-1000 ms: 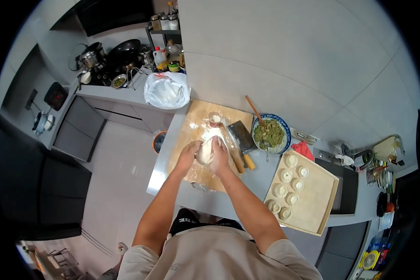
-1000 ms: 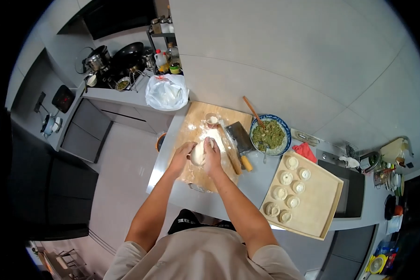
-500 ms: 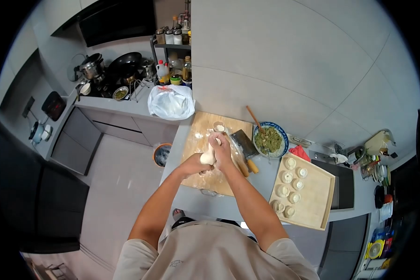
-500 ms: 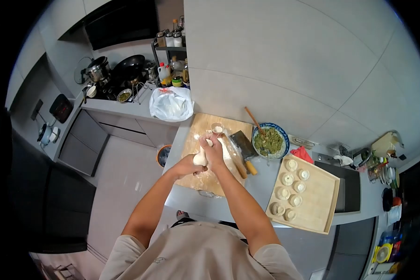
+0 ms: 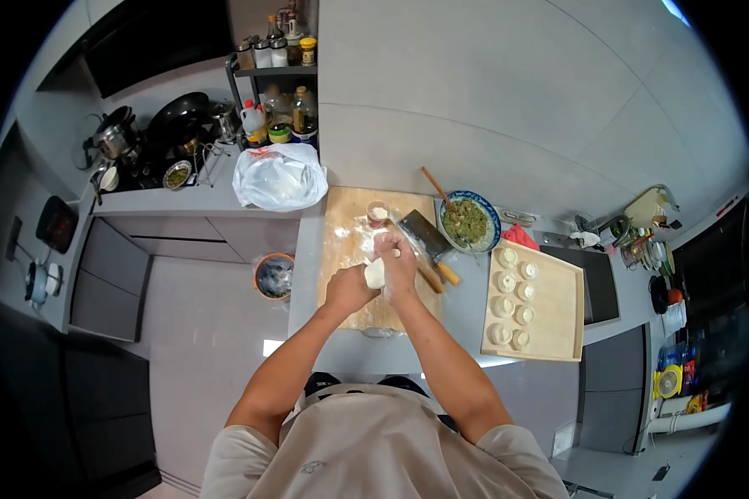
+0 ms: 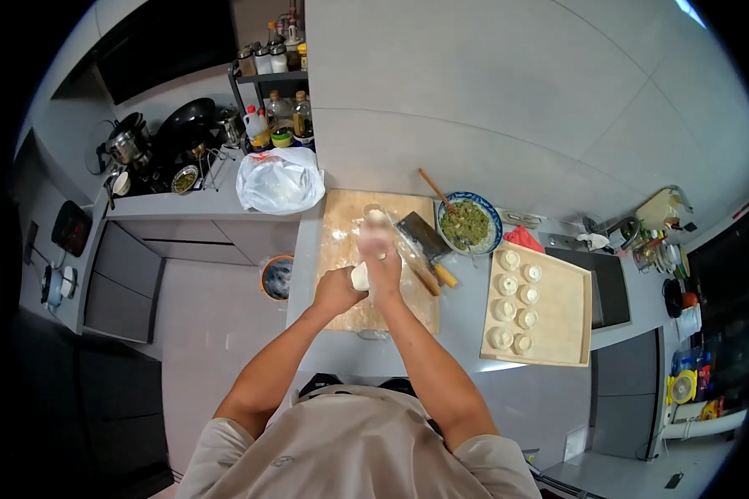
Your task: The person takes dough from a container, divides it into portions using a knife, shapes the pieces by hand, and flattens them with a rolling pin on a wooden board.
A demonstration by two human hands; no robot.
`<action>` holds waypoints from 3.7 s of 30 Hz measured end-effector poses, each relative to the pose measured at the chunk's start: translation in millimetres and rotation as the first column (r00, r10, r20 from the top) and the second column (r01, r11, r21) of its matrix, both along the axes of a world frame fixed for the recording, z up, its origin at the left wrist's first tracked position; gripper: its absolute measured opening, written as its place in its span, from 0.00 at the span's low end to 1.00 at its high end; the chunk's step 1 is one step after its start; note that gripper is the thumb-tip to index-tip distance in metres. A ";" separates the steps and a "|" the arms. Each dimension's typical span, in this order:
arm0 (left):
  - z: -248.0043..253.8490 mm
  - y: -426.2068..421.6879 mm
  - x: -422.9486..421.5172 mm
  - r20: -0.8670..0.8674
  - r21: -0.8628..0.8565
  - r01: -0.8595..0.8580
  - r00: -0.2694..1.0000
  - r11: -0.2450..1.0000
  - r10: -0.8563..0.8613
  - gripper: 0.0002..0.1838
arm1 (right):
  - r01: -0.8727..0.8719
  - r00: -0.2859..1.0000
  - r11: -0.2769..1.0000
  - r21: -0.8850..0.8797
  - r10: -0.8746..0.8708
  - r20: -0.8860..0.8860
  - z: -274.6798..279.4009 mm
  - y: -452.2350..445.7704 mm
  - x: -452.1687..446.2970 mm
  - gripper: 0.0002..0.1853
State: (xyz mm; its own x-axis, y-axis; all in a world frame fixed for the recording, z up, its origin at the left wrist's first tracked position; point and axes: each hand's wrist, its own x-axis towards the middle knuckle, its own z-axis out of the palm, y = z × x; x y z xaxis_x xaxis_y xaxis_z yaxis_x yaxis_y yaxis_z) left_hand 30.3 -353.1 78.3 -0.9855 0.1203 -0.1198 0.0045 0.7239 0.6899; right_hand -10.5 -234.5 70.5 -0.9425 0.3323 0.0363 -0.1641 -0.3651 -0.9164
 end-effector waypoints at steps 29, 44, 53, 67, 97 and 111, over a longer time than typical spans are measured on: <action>-177.5 -23.8 33.7 -0.029 0.263 -0.232 0.968 0.936 0.248 0.28 | 0.007 0.904 0.004 1.000 0.427 -0.008 -120.5 86.4 21.1 0.26; -94.1 12.0 -13.3 0.337 0.391 -0.041 0.936 0.920 -0.102 0.33 | -0.368 0.869 0.834 -0.411 0.466 0.167 -76.6 54.4 -10.8 0.07; -94.5 14.5 -14.3 0.391 0.414 0.055 0.891 0.909 -0.232 0.30 | -0.190 0.919 0.965 -0.179 0.239 0.315 -76.9 50.9 -7.8 0.24; -63.0 40.7 -3.5 0.231 -0.208 0.032 0.973 0.978 0.018 0.23 | -0.119 0.951 0.964 0.238 0.042 0.305 -85.5 45.5 8.7 0.18; -154.0 48.2 -4.4 -0.178 0.011 0.005 0.984 1.000 -0.003 0.20 | -0.255 0.841 0.098 0.962 0.513 0.171 -154.5 161.5 -2.8 0.14; -129.3 22.9 12.8 -0.255 0.024 0.050 0.966 0.998 -0.042 0.24 | -0.507 0.786 0.325 0.798 0.554 0.274 -130.5 164.0 19.1 0.22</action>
